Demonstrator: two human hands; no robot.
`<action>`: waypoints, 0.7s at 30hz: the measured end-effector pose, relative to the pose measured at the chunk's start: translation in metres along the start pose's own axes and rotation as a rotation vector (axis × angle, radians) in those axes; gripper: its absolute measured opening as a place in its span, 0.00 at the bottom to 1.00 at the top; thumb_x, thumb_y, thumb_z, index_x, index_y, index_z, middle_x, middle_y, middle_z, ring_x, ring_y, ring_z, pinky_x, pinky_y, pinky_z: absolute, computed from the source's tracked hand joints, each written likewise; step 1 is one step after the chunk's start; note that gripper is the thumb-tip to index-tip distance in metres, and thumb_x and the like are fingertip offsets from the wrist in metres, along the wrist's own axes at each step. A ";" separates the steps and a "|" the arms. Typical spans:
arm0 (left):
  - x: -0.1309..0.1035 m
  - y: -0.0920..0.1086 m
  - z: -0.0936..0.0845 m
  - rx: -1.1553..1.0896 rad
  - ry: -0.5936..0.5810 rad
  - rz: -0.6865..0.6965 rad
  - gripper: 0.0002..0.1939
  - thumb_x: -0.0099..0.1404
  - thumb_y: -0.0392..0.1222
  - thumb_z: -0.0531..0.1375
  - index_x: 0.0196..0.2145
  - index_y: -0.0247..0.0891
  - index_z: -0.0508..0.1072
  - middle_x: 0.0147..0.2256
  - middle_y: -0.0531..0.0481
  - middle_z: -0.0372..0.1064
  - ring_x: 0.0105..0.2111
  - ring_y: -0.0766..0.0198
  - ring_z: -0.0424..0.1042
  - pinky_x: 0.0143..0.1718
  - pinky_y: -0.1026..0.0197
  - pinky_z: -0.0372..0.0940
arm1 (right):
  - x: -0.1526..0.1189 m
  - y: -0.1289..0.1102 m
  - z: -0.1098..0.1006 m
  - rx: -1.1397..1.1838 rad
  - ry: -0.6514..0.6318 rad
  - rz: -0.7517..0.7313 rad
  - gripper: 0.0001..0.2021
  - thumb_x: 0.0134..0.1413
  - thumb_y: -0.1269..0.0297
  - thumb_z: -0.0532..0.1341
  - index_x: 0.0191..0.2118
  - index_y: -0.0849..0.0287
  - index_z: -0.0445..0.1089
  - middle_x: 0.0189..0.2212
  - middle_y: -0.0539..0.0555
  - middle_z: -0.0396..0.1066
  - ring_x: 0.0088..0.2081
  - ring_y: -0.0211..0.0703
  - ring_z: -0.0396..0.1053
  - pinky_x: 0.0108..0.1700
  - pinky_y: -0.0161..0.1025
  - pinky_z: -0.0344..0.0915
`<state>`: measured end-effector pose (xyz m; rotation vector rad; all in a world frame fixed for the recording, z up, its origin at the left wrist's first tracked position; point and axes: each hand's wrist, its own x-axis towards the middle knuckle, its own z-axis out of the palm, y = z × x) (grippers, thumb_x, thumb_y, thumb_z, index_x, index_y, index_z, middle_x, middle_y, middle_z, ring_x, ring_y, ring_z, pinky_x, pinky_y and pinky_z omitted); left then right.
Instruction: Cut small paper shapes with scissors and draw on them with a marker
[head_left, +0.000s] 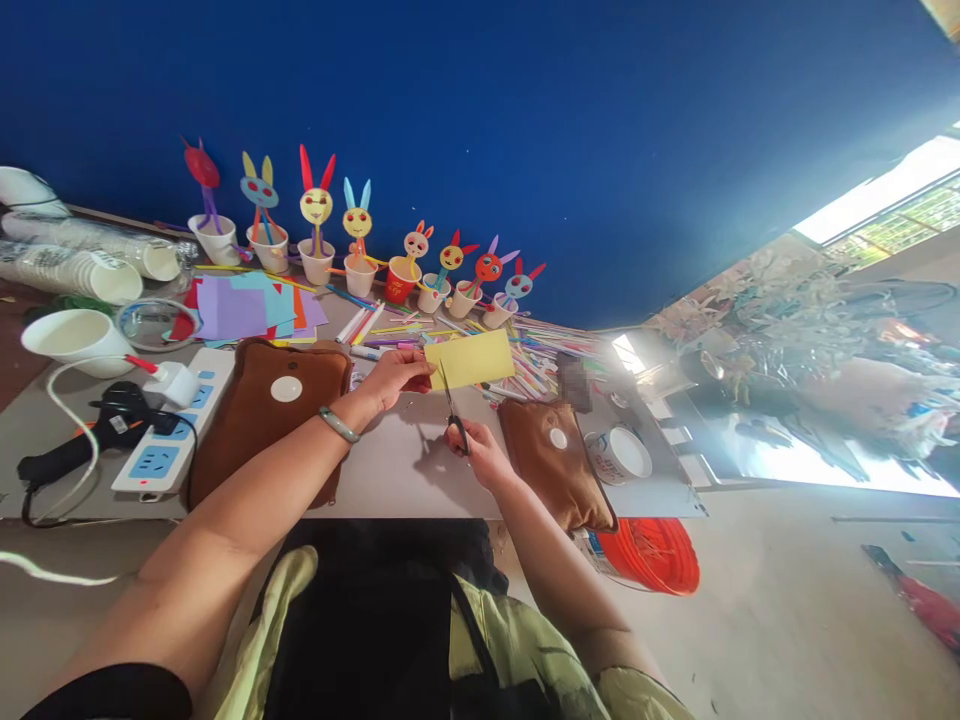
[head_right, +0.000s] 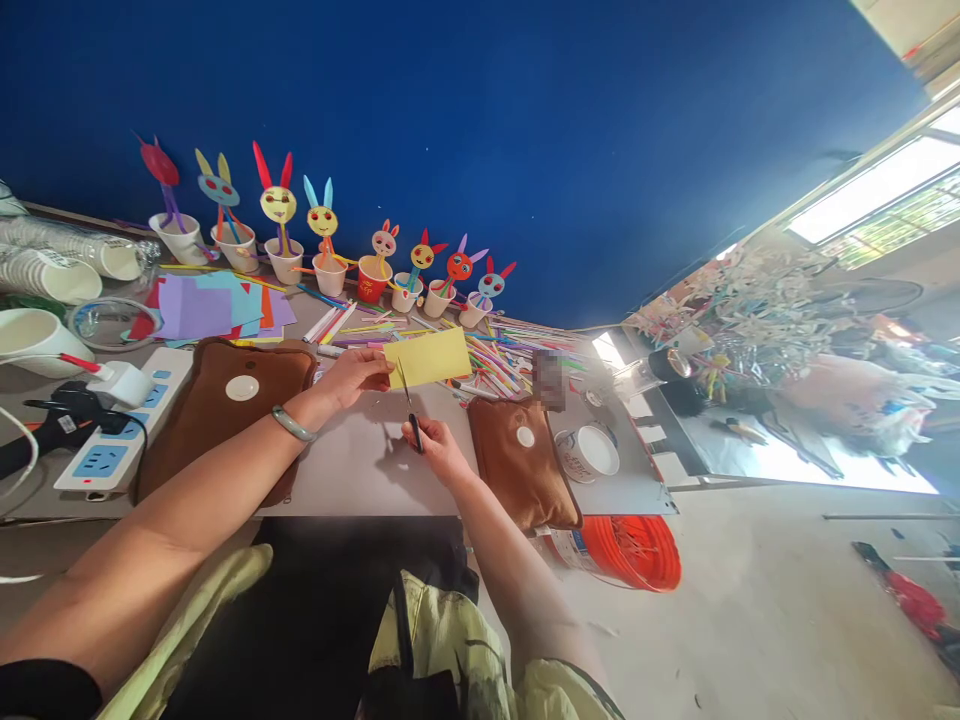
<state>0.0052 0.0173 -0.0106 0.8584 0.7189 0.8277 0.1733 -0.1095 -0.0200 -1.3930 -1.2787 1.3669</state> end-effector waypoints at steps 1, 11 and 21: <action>0.000 0.000 0.000 -0.003 0.004 -0.001 0.18 0.43 0.44 0.73 0.26 0.34 0.71 0.24 0.51 0.72 0.23 0.67 0.71 0.27 0.63 0.67 | 0.000 0.001 0.000 0.005 0.000 -0.003 0.21 0.51 0.49 0.62 0.20 0.57 0.56 0.19 0.46 0.53 0.24 0.34 0.48 0.28 0.37 0.43; -0.001 0.002 0.001 0.018 0.001 -0.007 0.14 0.45 0.42 0.70 0.26 0.33 0.72 0.24 0.51 0.72 0.21 0.69 0.69 0.26 0.64 0.67 | -0.002 -0.003 0.005 -0.027 0.037 0.007 0.21 0.50 0.51 0.63 0.20 0.56 0.54 0.18 0.45 0.49 0.24 0.33 0.45 0.28 0.37 0.41; -0.002 0.000 0.001 0.042 0.021 0.031 0.12 0.50 0.44 0.67 0.30 0.34 0.74 0.28 0.49 0.76 0.25 0.64 0.74 0.26 0.63 0.67 | -0.003 0.004 0.002 -0.049 0.004 0.031 0.21 0.51 0.49 0.62 0.21 0.57 0.54 0.19 0.45 0.51 0.24 0.34 0.46 0.28 0.37 0.42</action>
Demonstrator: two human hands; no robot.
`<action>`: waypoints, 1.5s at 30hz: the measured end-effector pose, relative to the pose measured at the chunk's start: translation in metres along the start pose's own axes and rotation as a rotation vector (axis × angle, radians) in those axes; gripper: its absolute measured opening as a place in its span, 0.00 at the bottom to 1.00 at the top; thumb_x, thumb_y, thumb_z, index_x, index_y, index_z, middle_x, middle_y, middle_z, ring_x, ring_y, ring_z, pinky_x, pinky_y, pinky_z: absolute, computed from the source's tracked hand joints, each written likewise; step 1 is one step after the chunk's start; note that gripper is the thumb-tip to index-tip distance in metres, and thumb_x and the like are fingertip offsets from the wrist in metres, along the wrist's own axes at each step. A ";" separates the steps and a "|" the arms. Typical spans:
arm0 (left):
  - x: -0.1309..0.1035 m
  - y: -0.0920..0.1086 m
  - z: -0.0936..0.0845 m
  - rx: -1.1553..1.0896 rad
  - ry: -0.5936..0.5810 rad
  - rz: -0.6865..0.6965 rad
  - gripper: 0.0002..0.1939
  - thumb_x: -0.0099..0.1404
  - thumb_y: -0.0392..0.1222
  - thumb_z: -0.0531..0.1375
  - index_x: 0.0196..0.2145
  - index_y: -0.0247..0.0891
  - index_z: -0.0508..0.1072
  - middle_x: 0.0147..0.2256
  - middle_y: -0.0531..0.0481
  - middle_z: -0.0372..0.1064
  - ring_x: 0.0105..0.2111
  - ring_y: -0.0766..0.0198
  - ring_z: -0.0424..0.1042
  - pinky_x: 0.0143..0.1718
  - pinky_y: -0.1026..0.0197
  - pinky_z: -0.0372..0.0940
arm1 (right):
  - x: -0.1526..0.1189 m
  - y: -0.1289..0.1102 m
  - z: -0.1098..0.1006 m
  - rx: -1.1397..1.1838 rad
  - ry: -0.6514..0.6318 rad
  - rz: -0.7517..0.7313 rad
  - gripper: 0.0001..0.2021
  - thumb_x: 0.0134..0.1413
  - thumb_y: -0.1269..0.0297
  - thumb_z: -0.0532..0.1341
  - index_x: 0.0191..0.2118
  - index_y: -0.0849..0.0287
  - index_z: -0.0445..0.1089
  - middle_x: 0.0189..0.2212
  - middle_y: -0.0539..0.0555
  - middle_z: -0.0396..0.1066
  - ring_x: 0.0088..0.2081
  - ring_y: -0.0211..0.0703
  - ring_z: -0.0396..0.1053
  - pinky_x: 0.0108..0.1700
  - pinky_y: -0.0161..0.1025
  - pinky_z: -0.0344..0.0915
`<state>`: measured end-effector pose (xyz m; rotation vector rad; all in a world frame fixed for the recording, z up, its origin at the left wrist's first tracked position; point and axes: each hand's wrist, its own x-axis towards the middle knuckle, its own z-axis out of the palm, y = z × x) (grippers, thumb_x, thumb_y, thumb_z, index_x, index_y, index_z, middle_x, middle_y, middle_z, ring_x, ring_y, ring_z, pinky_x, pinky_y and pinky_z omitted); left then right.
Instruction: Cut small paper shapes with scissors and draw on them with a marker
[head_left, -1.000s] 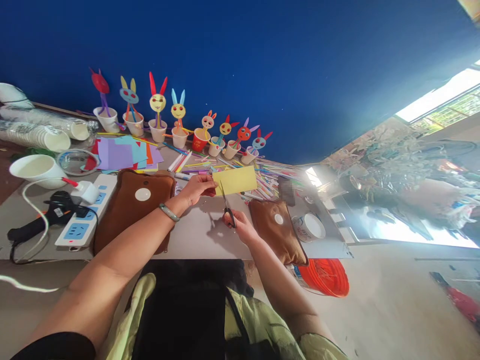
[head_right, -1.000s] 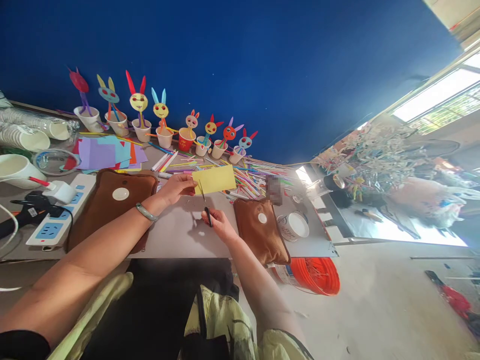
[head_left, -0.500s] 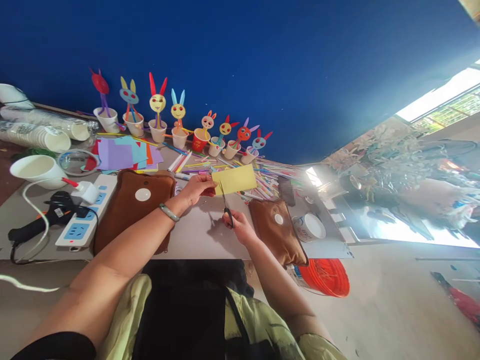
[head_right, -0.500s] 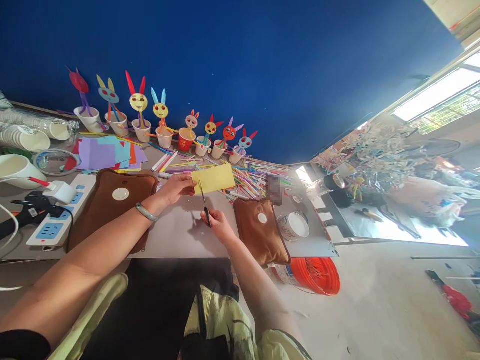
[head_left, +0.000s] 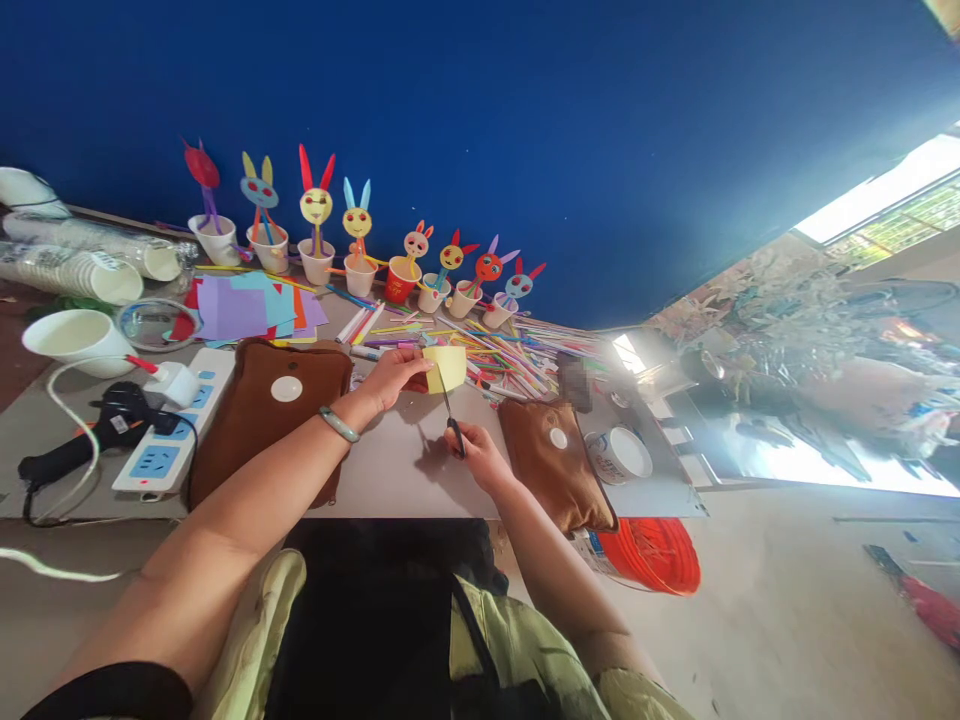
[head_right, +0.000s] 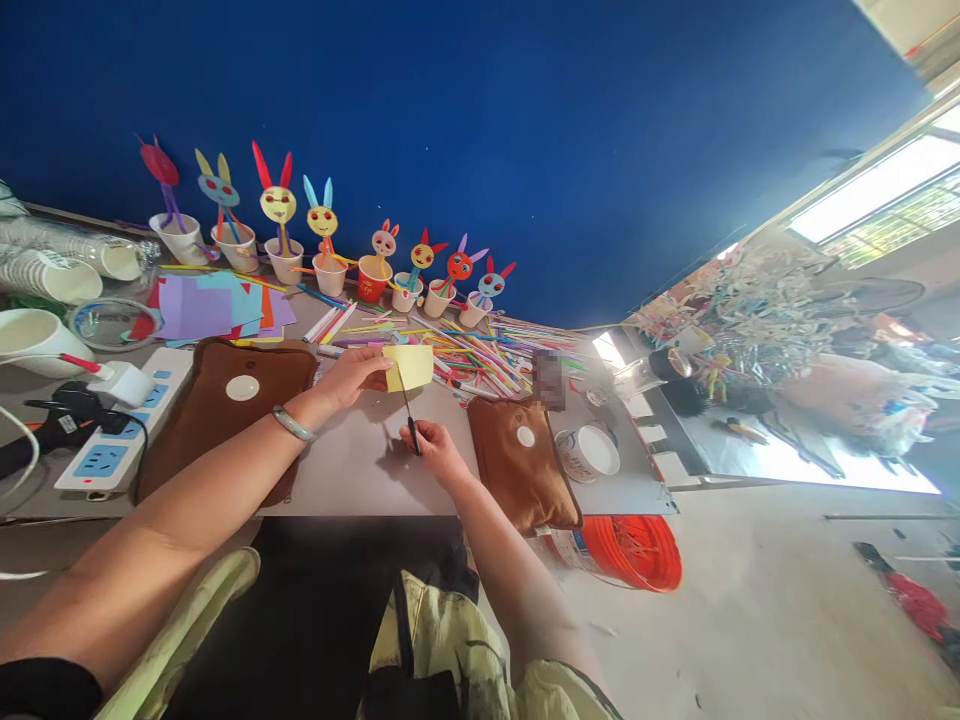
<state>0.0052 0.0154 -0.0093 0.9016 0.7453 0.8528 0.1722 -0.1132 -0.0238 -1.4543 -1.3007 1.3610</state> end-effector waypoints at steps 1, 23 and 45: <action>0.000 -0.001 0.000 0.002 -0.003 -0.001 0.11 0.50 0.43 0.67 0.28 0.34 0.72 0.28 0.49 0.75 0.25 0.65 0.73 0.26 0.63 0.67 | 0.000 0.000 0.000 0.018 -0.007 -0.010 0.21 0.51 0.49 0.62 0.21 0.57 0.54 0.20 0.45 0.51 0.25 0.34 0.47 0.28 0.37 0.42; 0.000 -0.003 0.004 -0.009 -0.018 -0.053 0.12 0.50 0.43 0.67 0.25 0.37 0.66 0.26 0.50 0.74 0.25 0.63 0.74 0.27 0.62 0.67 | 0.008 -0.008 0.016 0.095 0.069 -0.019 0.28 0.47 0.35 0.63 0.19 0.57 0.60 0.19 0.48 0.56 0.24 0.36 0.49 0.28 0.38 0.45; -0.001 -0.005 0.003 0.027 -0.063 -0.052 0.10 0.51 0.42 0.65 0.23 0.36 0.68 0.25 0.50 0.73 0.24 0.63 0.73 0.28 0.61 0.68 | 0.010 -0.017 0.021 0.092 0.094 -0.049 0.29 0.47 0.32 0.61 0.20 0.57 0.62 0.19 0.48 0.57 0.24 0.36 0.50 0.29 0.37 0.48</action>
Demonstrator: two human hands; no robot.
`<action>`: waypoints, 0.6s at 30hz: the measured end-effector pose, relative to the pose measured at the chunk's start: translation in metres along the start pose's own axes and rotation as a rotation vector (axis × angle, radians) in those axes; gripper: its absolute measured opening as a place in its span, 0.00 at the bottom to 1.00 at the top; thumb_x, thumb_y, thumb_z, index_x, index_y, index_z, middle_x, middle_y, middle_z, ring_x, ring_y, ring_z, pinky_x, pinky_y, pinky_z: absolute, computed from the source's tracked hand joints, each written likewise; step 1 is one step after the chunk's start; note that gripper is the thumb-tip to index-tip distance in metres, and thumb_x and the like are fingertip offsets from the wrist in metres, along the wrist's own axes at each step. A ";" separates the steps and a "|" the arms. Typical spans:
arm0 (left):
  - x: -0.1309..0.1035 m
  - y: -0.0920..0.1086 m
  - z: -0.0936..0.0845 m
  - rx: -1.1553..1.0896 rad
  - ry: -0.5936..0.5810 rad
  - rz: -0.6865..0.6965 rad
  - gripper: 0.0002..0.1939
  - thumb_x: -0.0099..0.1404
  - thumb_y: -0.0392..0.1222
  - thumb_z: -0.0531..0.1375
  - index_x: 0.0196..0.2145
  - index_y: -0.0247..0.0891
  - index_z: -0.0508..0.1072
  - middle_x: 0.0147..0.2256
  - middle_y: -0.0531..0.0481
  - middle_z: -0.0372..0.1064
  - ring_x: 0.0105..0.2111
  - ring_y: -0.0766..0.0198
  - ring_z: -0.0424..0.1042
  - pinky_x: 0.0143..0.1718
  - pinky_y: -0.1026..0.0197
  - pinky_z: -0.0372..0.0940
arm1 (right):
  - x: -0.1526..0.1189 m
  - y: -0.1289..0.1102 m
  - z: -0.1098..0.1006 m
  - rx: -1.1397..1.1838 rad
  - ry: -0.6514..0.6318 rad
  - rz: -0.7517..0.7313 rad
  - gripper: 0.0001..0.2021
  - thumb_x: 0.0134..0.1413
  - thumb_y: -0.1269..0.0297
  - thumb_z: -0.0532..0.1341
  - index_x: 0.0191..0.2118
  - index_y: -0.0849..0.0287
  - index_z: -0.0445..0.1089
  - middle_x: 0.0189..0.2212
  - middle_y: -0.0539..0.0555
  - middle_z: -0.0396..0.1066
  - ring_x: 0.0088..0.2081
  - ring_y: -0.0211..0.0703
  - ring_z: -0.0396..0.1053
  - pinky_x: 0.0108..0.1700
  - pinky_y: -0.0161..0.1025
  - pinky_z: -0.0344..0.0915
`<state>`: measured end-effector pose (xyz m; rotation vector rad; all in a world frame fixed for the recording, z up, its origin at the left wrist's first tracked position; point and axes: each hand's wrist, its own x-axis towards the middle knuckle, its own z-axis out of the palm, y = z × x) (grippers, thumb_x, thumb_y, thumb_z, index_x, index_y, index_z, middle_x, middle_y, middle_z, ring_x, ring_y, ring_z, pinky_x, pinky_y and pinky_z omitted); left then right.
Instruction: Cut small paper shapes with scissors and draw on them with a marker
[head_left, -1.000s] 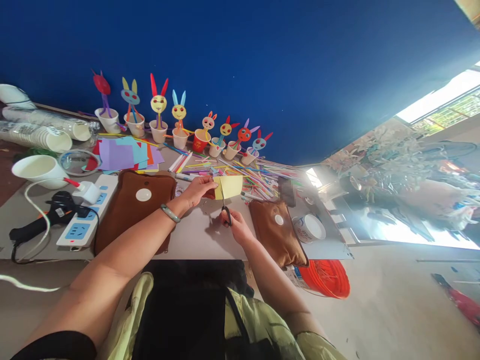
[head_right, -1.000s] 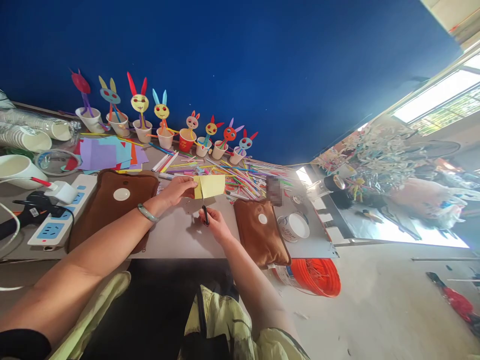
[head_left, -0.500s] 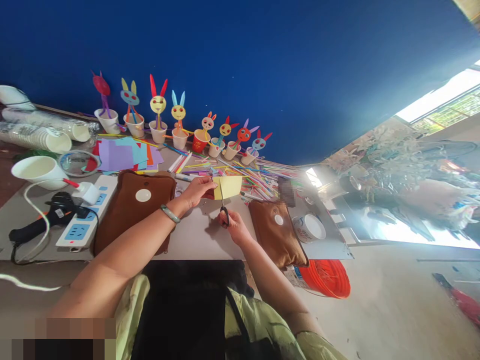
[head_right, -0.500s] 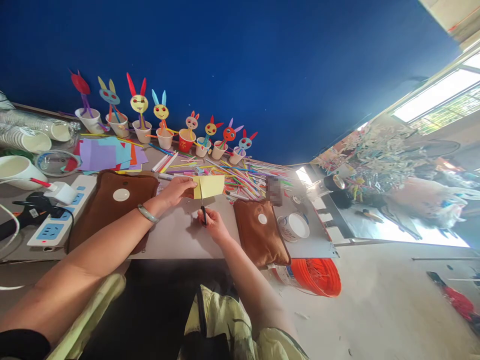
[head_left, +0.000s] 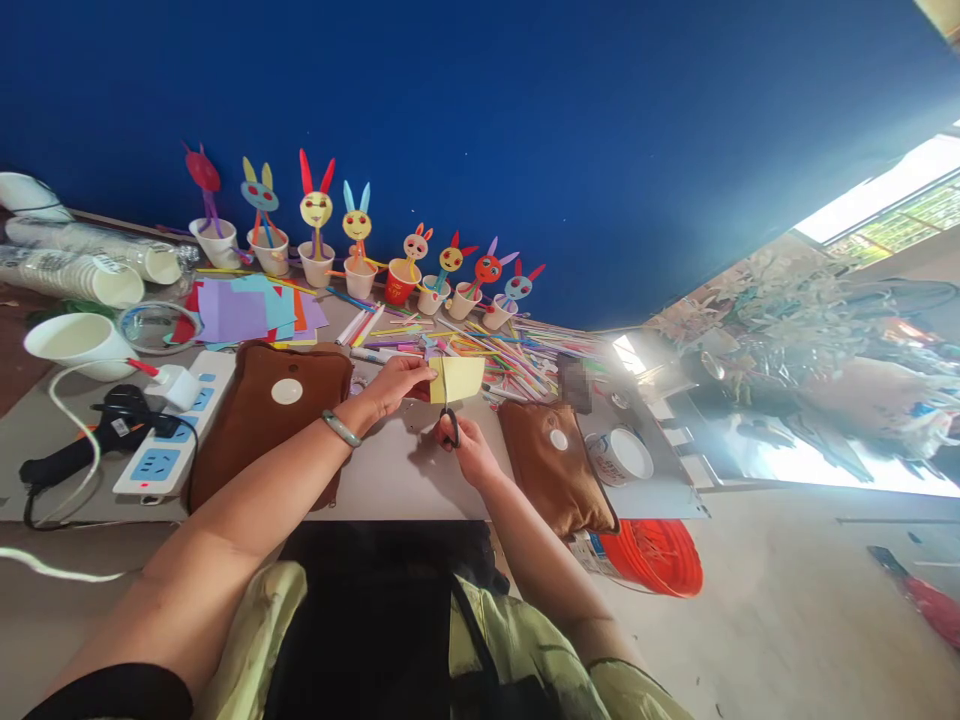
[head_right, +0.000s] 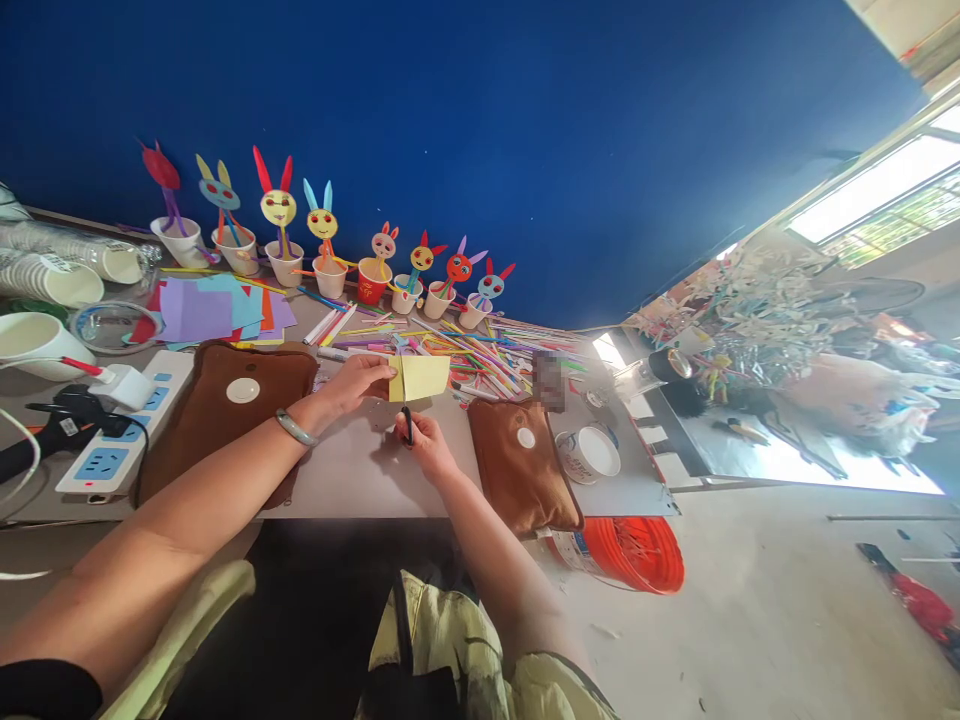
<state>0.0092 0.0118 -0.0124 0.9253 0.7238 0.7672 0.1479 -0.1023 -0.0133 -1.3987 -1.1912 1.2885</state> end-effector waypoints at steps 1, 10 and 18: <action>0.000 0.000 0.000 0.000 0.000 -0.001 0.10 0.51 0.42 0.65 0.23 0.36 0.68 0.25 0.50 0.73 0.24 0.63 0.73 0.29 0.61 0.68 | 0.000 0.000 0.001 0.000 0.003 0.003 0.29 0.47 0.32 0.61 0.20 0.57 0.61 0.19 0.48 0.57 0.24 0.36 0.50 0.28 0.37 0.48; 0.003 -0.003 -0.003 -0.013 -0.004 0.003 0.09 0.50 0.42 0.66 0.25 0.35 0.70 0.25 0.49 0.73 0.26 0.61 0.74 0.29 0.59 0.69 | 0.001 0.004 0.003 0.017 0.002 0.028 0.30 0.46 0.32 0.62 0.20 0.57 0.60 0.19 0.47 0.56 0.24 0.35 0.49 0.27 0.37 0.46; 0.002 -0.003 -0.002 -0.004 -0.031 -0.003 0.12 0.50 0.43 0.67 0.24 0.36 0.69 0.24 0.50 0.72 0.24 0.63 0.74 0.29 0.61 0.68 | 0.002 0.002 0.004 0.006 0.009 -0.018 0.31 0.46 0.29 0.59 0.19 0.56 0.59 0.19 0.49 0.57 0.24 0.36 0.51 0.27 0.38 0.49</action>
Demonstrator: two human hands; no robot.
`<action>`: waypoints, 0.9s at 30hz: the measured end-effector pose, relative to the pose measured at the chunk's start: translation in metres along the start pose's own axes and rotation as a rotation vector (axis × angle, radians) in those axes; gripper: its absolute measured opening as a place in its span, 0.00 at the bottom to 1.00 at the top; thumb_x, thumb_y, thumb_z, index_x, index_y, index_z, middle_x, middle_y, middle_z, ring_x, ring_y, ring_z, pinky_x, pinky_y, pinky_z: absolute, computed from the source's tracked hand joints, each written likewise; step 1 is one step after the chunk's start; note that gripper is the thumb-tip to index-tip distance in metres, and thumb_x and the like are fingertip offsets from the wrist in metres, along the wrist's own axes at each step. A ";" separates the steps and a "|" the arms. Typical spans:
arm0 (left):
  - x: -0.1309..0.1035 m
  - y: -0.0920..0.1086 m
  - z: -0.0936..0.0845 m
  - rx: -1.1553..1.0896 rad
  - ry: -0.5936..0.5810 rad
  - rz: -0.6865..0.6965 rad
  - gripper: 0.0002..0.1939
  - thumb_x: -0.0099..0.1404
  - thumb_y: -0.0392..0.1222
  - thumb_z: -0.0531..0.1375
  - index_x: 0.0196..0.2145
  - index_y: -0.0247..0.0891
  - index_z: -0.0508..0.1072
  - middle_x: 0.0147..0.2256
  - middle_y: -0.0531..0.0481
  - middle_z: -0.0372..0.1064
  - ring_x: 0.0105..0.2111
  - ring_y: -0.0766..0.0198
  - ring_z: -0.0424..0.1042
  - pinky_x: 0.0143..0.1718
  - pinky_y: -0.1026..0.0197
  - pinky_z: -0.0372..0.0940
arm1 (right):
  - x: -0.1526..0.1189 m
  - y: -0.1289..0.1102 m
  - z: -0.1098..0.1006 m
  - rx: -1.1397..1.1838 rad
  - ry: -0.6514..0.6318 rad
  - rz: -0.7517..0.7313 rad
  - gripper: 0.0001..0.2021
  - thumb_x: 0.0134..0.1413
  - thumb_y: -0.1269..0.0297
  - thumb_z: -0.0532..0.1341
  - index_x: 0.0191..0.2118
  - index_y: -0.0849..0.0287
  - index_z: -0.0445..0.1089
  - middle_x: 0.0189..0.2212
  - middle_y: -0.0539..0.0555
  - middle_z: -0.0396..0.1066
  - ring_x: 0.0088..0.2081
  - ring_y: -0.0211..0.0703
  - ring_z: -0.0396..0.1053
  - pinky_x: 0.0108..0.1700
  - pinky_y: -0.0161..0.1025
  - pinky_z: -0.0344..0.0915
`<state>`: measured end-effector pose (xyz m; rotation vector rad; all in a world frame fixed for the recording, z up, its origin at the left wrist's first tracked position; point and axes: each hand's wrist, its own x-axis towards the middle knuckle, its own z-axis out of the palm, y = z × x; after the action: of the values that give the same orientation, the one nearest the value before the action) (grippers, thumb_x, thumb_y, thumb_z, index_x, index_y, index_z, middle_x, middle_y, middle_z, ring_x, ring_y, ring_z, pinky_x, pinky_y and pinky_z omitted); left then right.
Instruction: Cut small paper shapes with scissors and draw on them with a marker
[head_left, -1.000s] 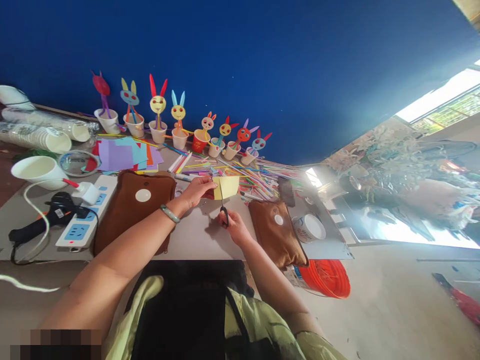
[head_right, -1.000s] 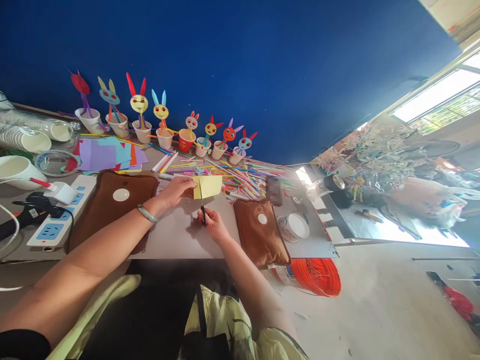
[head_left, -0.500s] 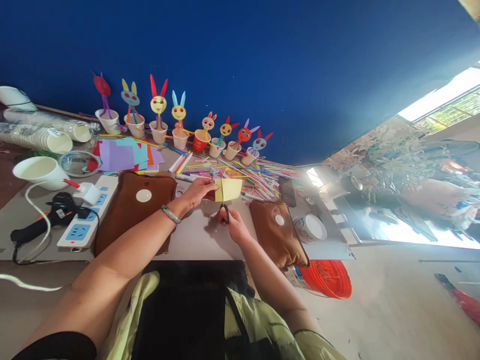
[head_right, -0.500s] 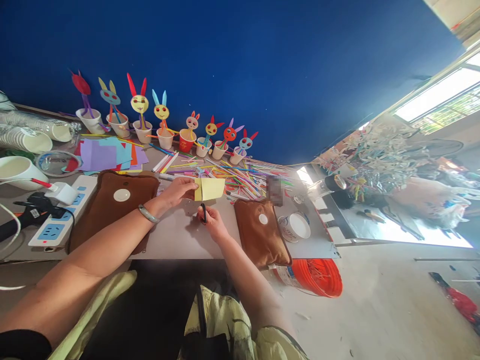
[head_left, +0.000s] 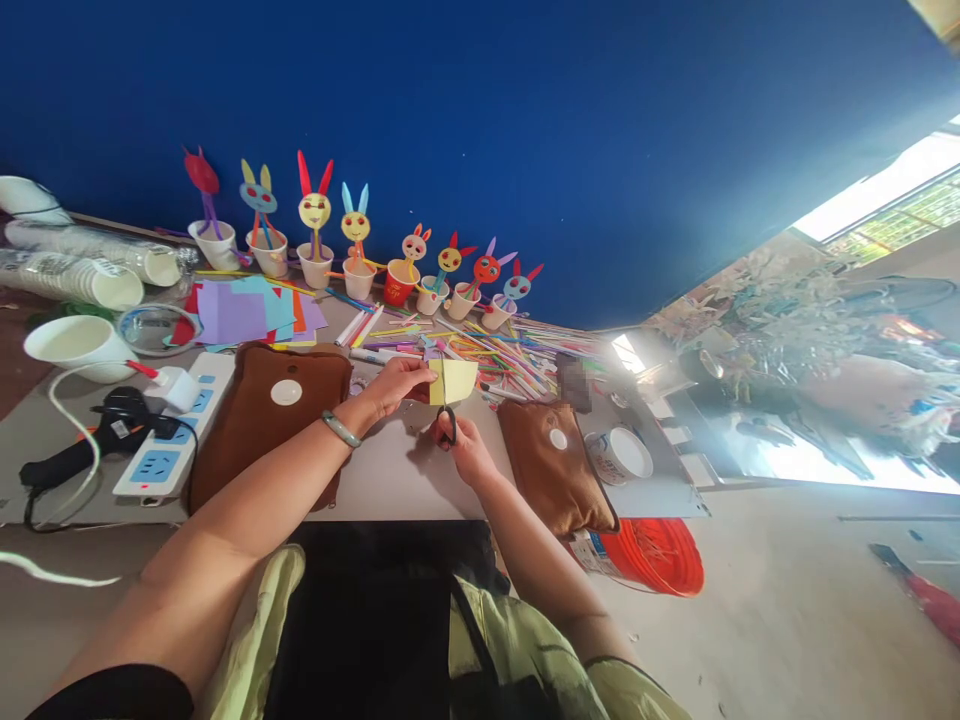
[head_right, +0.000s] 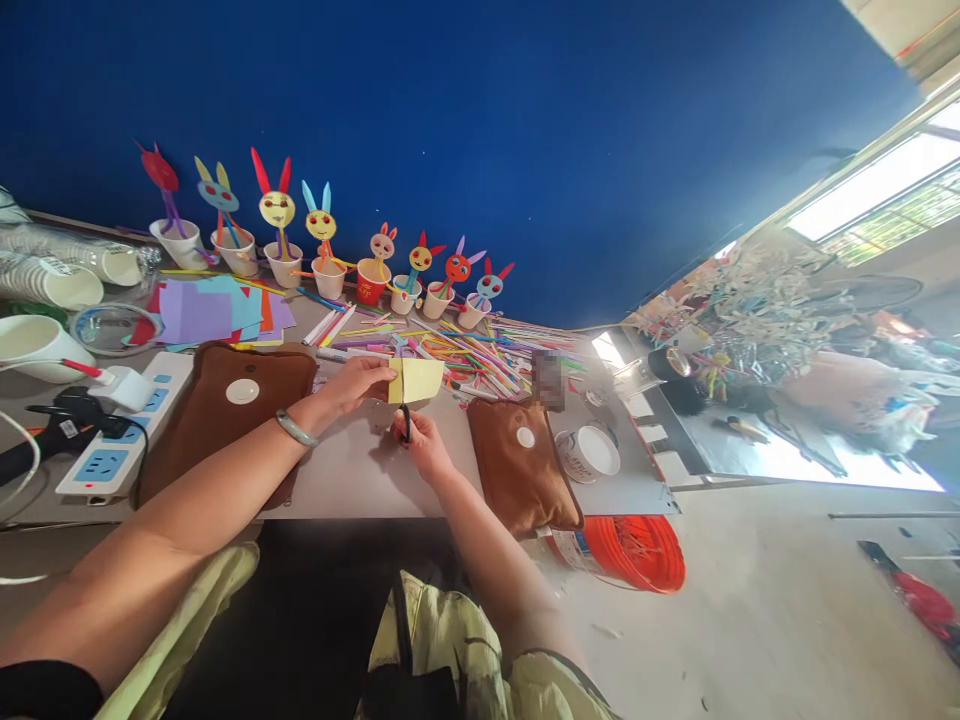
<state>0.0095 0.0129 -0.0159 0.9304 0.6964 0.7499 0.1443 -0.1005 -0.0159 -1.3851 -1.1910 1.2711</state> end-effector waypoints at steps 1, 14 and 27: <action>0.000 0.000 0.000 0.002 -0.002 -0.002 0.12 0.50 0.43 0.68 0.24 0.36 0.69 0.24 0.50 0.72 0.25 0.63 0.74 0.29 0.61 0.68 | 0.000 0.001 0.000 0.004 -0.001 0.003 0.31 0.46 0.29 0.59 0.19 0.57 0.59 0.19 0.49 0.57 0.24 0.36 0.50 0.27 0.38 0.49; 0.000 0.000 0.000 0.013 0.026 -0.028 0.10 0.51 0.42 0.67 0.22 0.37 0.70 0.25 0.50 0.73 0.25 0.64 0.73 0.28 0.63 0.67 | 0.003 0.008 0.002 0.037 0.022 0.048 0.30 0.47 0.32 0.61 0.20 0.56 0.58 0.18 0.46 0.54 0.23 0.35 0.49 0.27 0.37 0.45; 0.003 -0.002 -0.002 0.013 0.008 -0.028 0.11 0.50 0.43 0.68 0.26 0.34 0.72 0.27 0.48 0.74 0.27 0.64 0.73 0.31 0.62 0.68 | 0.003 0.010 0.002 0.038 0.027 0.038 0.30 0.47 0.31 0.60 0.19 0.57 0.59 0.18 0.47 0.55 0.23 0.35 0.49 0.28 0.38 0.45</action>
<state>0.0097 0.0155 -0.0193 0.9279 0.7202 0.7253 0.1434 -0.0989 -0.0259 -1.3991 -1.1214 1.2914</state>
